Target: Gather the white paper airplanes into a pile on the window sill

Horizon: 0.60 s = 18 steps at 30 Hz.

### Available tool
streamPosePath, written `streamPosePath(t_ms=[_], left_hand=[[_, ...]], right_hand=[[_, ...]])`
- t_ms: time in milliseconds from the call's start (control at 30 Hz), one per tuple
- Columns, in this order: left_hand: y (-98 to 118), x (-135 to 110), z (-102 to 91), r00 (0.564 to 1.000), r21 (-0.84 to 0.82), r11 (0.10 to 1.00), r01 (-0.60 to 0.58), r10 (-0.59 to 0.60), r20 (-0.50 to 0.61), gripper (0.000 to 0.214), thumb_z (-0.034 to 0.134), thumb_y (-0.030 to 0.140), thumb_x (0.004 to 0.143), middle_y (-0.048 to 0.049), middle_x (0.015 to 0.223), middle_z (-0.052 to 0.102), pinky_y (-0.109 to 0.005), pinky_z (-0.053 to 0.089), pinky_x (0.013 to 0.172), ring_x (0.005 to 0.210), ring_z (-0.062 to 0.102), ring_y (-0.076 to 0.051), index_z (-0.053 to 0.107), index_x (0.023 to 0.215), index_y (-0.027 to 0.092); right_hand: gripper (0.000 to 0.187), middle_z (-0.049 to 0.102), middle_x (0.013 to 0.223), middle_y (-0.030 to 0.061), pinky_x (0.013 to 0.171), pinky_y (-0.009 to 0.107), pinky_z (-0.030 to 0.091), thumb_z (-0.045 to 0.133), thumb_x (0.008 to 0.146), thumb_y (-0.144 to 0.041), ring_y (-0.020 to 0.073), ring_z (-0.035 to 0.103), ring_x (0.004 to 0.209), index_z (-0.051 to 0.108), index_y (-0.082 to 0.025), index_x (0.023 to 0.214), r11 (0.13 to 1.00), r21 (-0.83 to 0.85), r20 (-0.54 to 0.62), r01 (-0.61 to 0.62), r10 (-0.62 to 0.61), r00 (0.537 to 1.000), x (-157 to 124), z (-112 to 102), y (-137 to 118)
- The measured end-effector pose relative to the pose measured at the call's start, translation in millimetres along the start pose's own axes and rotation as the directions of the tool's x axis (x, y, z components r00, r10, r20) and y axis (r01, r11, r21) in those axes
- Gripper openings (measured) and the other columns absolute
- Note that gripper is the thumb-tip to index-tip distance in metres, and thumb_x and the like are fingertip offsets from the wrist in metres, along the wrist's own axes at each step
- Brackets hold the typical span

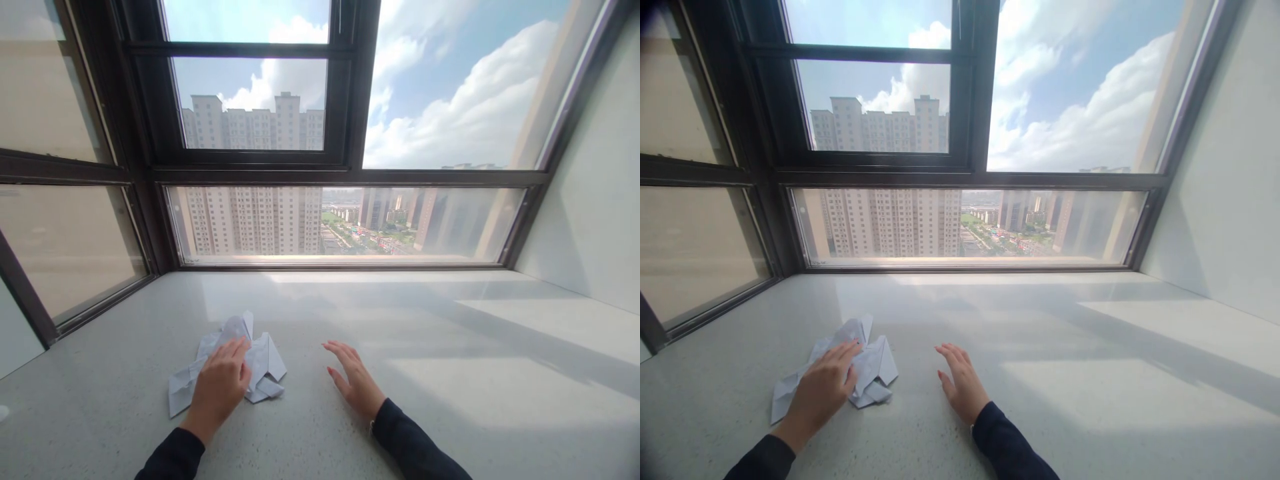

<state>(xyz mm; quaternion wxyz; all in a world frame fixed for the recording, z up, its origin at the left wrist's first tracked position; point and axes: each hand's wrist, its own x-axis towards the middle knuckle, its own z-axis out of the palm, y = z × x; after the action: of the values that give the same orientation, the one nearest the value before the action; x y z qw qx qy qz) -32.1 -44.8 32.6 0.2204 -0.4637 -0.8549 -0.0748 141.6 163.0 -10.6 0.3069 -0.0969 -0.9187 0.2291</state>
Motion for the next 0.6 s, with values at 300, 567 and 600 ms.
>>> streamPosePath(t_ms=[300, 567, 600], left_hand=[[37.8, -4.0, 16.0, 0.950, -0.076, 0.947, -0.311, 0.313, 0.014, 0.032, 0.038, 0.036, 0.083, -0.0056, 0.125, 0.047, -0.050, 0.027, 0.096, 0.118, 0.036, -0.026, 0.053, 0.109, 0.024], [51.6, -2.8, 1.6, 0.962, -0.172, 0.950, -0.260, 0.270, 0.034, 0.034, 0.038, 0.032, 0.084, -0.0090, 0.123, 0.049, -0.044, 0.035, 0.094, 0.115, 0.042, -0.023, 0.052, 0.111, 0.017], [56.9, -3.9, 2.7, 0.963, -0.202, 0.946, -0.252, 0.265, 0.041, 0.033, 0.038, 0.031, 0.084, -0.0096, 0.122, 0.050, -0.044, 0.035, 0.094, 0.114, 0.043, -0.023, 0.052, 0.111, 0.016]], right_hand=[[0.033, 0.053, 0.115, 0.0101, 0.093, 0.042, 0.036, 0.043, 0.078, -0.019, 0.0219, 0.043, 0.110, 0.050, -0.019, 0.110, 0.998, -0.014, 0.013, -0.060, 0.060, 0.998, -1.2, -0.8, 6.4], [0.035, 0.051, 0.118, 0.0115, 0.094, 0.039, 0.035, 0.042, 0.082, -0.033, 0.0214, 0.043, 0.111, 0.049, -0.017, 0.112, 0.996, 0.029, 0.082, -0.079, 0.077, 0.994, -1.2, 0.7, -0.3], [0.036, 0.051, 0.118, 0.0120, 0.095, 0.038, 0.035, 0.041, 0.082, -0.034, 0.0214, 0.043, 0.111, 0.049, -0.017, 0.112, 0.996, 0.029, 0.100, -0.081, 0.078, 0.992, -1.5, 1.1, -0.6]])
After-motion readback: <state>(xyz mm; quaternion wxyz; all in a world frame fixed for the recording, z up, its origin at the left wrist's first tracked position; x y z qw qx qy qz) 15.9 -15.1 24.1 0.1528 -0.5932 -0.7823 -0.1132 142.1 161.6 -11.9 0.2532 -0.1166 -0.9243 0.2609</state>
